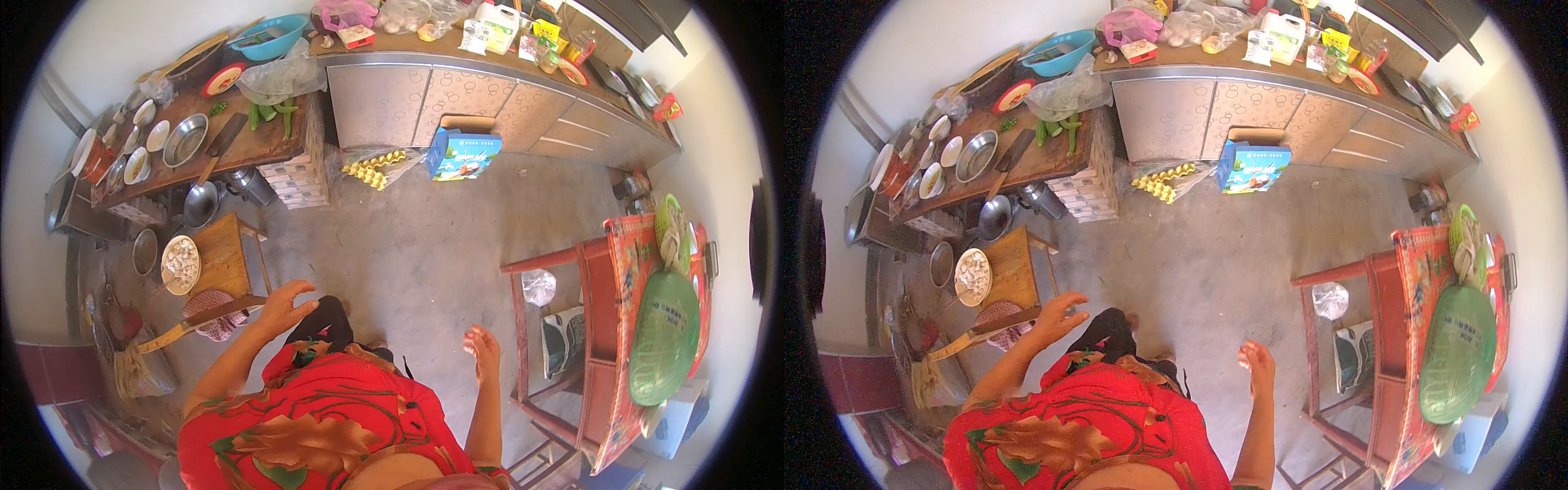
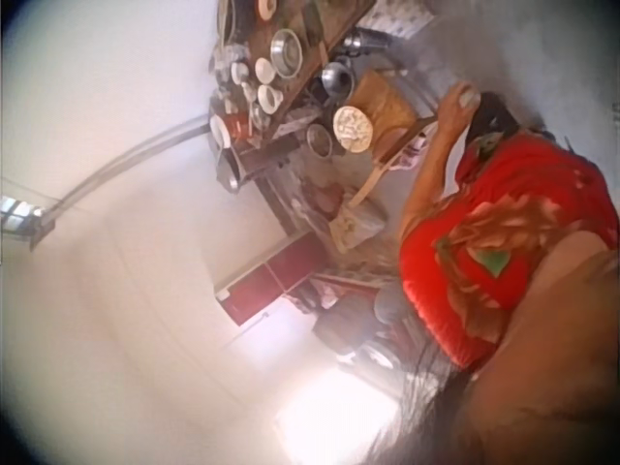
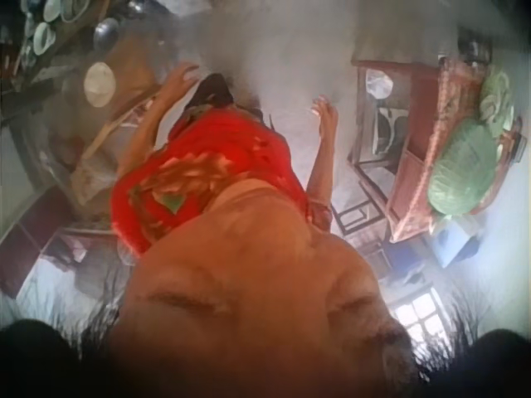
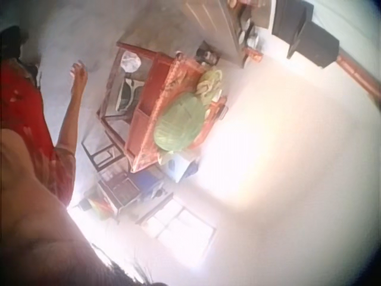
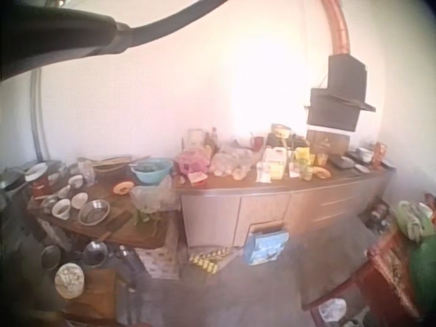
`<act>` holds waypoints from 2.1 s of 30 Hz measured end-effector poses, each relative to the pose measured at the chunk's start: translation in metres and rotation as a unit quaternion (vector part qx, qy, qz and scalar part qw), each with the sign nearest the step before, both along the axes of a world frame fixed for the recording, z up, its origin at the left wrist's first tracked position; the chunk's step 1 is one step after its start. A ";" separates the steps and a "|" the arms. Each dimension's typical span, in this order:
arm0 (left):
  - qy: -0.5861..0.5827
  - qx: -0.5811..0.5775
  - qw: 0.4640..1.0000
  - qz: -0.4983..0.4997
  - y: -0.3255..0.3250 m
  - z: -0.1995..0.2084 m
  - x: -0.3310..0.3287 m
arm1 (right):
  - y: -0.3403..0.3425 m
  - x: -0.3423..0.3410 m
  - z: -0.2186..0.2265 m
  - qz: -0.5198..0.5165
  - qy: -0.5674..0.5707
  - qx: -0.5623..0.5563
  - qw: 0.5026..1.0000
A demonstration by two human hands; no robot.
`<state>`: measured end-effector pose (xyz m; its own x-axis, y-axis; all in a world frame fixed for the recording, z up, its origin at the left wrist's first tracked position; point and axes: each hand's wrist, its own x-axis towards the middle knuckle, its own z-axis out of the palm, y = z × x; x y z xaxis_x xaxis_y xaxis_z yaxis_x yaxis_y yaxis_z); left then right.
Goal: The person adds a white ingredient to a wok, stirs the contents with a ladle, and transfers food from a plate into the wok using chopsticks. They then add liquid from a bucket and tend to the wood-fired stove by adding sticks.
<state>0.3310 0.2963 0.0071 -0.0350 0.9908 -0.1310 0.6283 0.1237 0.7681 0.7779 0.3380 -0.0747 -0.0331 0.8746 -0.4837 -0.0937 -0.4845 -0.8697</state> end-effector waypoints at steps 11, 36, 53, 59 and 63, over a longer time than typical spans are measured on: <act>-0.034 -0.002 0.999 0.030 0.179 -0.053 0.003 | 0.261 -0.095 0.073 0.183 0.046 0.145 0.971; -0.208 0.157 0.952 0.159 0.838 -0.033 0.120 | 0.525 0.033 0.011 0.063 0.182 0.009 0.981; -0.483 0.116 0.859 0.123 0.963 -0.076 0.119 | 0.506 0.013 -0.008 -0.029 0.183 -0.085 0.979; -0.546 0.124 0.818 0.135 0.934 -0.064 0.123 | 0.561 -0.017 -0.018 0.042 0.144 -0.019 0.989; -0.612 0.113 0.771 0.134 0.869 -0.026 0.146 | 0.627 -0.053 -0.007 0.068 0.117 0.096 0.986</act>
